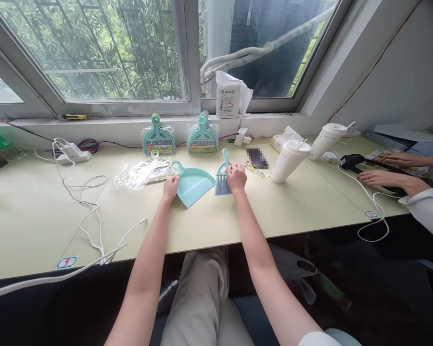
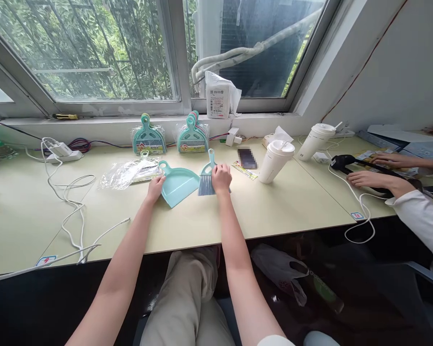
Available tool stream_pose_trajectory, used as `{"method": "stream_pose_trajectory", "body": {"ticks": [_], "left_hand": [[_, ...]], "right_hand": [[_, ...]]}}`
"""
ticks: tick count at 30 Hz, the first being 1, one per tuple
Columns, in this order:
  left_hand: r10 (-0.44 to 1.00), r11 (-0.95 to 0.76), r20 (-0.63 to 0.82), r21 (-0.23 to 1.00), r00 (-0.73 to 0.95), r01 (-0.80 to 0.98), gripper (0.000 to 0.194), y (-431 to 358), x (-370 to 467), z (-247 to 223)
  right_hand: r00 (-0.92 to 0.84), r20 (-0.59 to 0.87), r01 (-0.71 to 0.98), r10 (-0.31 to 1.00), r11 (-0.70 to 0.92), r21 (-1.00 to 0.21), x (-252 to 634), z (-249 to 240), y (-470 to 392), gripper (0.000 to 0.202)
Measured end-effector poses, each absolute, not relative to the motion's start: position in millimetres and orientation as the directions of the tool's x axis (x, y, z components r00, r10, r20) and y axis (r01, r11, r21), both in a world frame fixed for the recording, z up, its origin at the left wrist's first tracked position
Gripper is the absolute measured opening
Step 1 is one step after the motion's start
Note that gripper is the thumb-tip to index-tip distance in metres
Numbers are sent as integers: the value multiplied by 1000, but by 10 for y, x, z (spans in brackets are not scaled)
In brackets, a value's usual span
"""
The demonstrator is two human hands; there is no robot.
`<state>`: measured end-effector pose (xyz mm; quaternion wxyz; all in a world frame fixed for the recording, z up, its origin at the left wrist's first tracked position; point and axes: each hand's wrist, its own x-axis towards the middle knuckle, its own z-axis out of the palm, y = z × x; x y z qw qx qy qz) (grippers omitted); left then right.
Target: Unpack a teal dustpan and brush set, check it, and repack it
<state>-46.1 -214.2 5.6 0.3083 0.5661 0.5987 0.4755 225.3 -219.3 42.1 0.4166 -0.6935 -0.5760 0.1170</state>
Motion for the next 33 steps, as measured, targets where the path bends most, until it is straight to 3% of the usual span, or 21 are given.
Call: {"method": "stream_pose_trajectory", "body": {"ticks": [3,7,14,19,24,30,33], "left_hand": [[925,-113,303,797,-230,593,30,-2163,-516,46],[876,-90,372,751,-306,654,35,-2190,-558,61],[828,-5,371,755,-420,656,25,-2253,-570,154],[863,5,355,705,-359,709,19,-2275,-540,166],[936,47,233,658,-262,752,15,-2288,-525,167],[943,49,228,627,-243,778,19,-2293,-514,170],[948,47,222,611,-228,790,20,-2303,-488,181]], "right_hand": [[264,374,894,889,-80,-441,2356,313,-2187,34],[227,350,939,909,-110,-325,2310,235,-2185,31],[216,265,938,940,-125,-322,2193,270,-2215,29],[213,258,934,942,-119,-338,2217,293,-2248,27],[250,183,929,951,-182,-322,2301,363,-2292,26],[216,216,952,952,-156,-263,2280,334,-2285,28],[241,255,936,936,-155,-315,2277,350,-2272,25]]}}
